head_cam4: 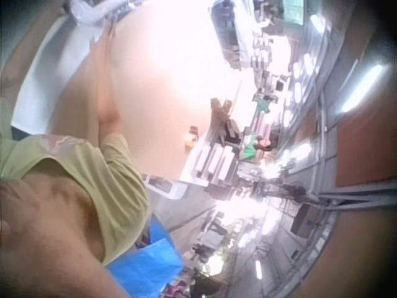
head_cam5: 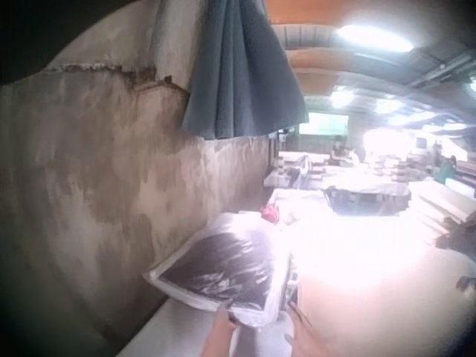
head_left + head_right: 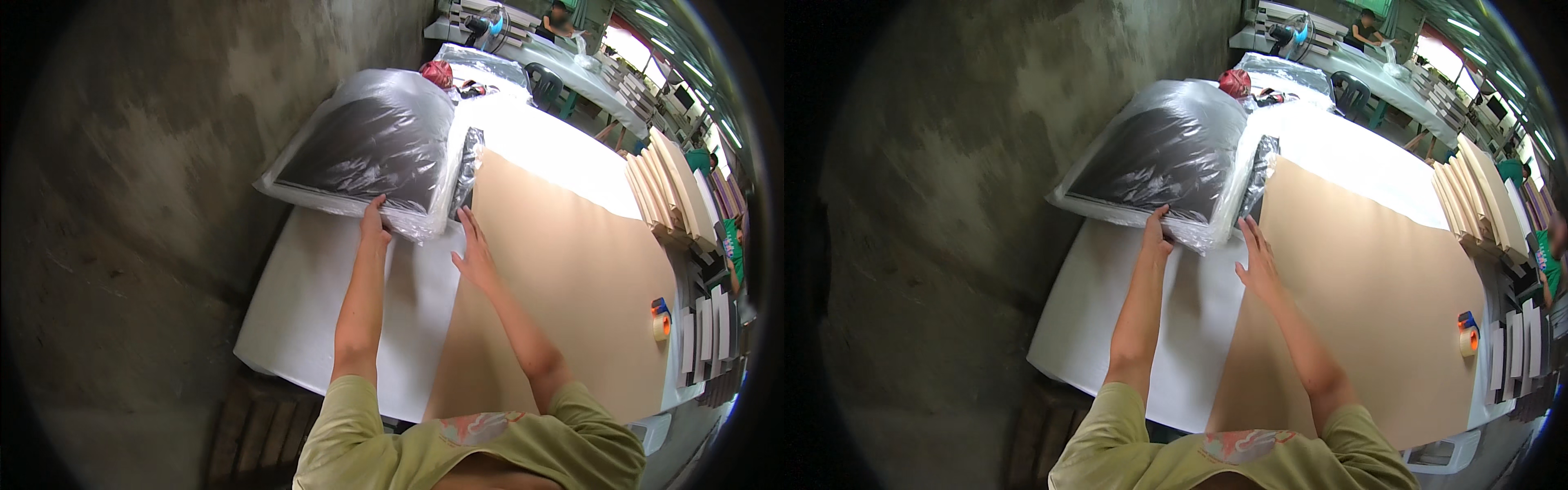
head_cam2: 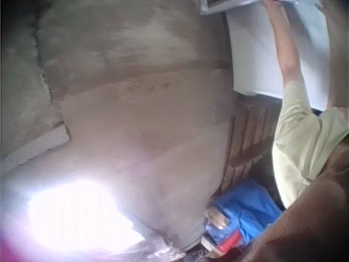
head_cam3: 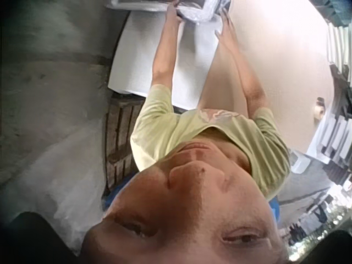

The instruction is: The person wraps black panels in brown paper, securing the folds with a handheld tape dispenser and stacking the completed packages.

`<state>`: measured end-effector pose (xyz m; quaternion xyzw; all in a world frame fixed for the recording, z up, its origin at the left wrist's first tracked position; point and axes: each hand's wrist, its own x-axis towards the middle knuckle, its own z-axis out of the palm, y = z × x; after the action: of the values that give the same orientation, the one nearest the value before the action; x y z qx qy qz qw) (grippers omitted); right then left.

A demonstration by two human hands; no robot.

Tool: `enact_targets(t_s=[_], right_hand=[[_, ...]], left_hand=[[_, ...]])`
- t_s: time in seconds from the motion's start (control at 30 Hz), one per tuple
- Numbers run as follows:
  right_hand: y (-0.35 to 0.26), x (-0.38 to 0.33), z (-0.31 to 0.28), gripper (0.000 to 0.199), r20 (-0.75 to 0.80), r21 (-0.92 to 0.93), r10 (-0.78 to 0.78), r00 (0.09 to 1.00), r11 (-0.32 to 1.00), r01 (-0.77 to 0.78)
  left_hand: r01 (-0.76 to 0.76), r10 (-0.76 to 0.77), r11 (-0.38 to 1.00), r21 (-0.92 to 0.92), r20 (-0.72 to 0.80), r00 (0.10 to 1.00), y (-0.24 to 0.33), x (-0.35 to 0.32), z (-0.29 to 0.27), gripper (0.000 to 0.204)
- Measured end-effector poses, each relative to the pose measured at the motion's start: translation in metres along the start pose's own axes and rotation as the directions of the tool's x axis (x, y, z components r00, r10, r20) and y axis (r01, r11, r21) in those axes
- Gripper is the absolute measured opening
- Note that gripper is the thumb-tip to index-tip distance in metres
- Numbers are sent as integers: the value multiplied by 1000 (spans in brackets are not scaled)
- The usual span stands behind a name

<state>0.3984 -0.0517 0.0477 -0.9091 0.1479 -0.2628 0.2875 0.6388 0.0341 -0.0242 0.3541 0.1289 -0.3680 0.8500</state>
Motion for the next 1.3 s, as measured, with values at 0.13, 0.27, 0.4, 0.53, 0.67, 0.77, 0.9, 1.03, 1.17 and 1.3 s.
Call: enact_targets(t_s=[0.13,0.27,0.4,0.53,0.67,0.77,0.9,1.03,1.17,1.3], right_hand=[[-3,60,24,86,2,-159,-17,1000,987,17],[48,103,33,60,-200,-241,-216,956,956,165],[49,108,31,26,-200,-37,-555,808,828,559],[-24,99,-3,18,-77,-181,-753,653,655,734],[-83,89,-36,16,-24,-208,-816,578,570,795],[-108,83,-60,14,-60,-161,-808,586,587,793],[-115,74,-96,17,-75,-126,-800,596,600,790],[-96,77,-128,24,-175,152,-716,676,658,737],[-96,45,-211,48,-341,314,-360,868,827,466],[-85,30,-250,86,-401,639,-38,915,704,310]], left_hand=[[-65,66,997,34,-29,997,24,-27,25,25],[-18,16,985,173,14,1000,22,-84,43,29],[-56,63,985,166,-37,997,19,-155,23,33],[-191,159,962,196,166,973,-3,-191,-65,41],[-307,282,940,150,162,946,-12,-178,-153,44],[-349,342,935,64,107,934,-1,-176,-157,47],[-398,403,915,-66,99,910,7,-177,-144,52],[-575,588,807,137,-91,804,38,-236,-32,58],[-842,814,534,70,226,535,126,-214,41,69],[-959,844,264,-100,505,179,232,-185,78,68]])
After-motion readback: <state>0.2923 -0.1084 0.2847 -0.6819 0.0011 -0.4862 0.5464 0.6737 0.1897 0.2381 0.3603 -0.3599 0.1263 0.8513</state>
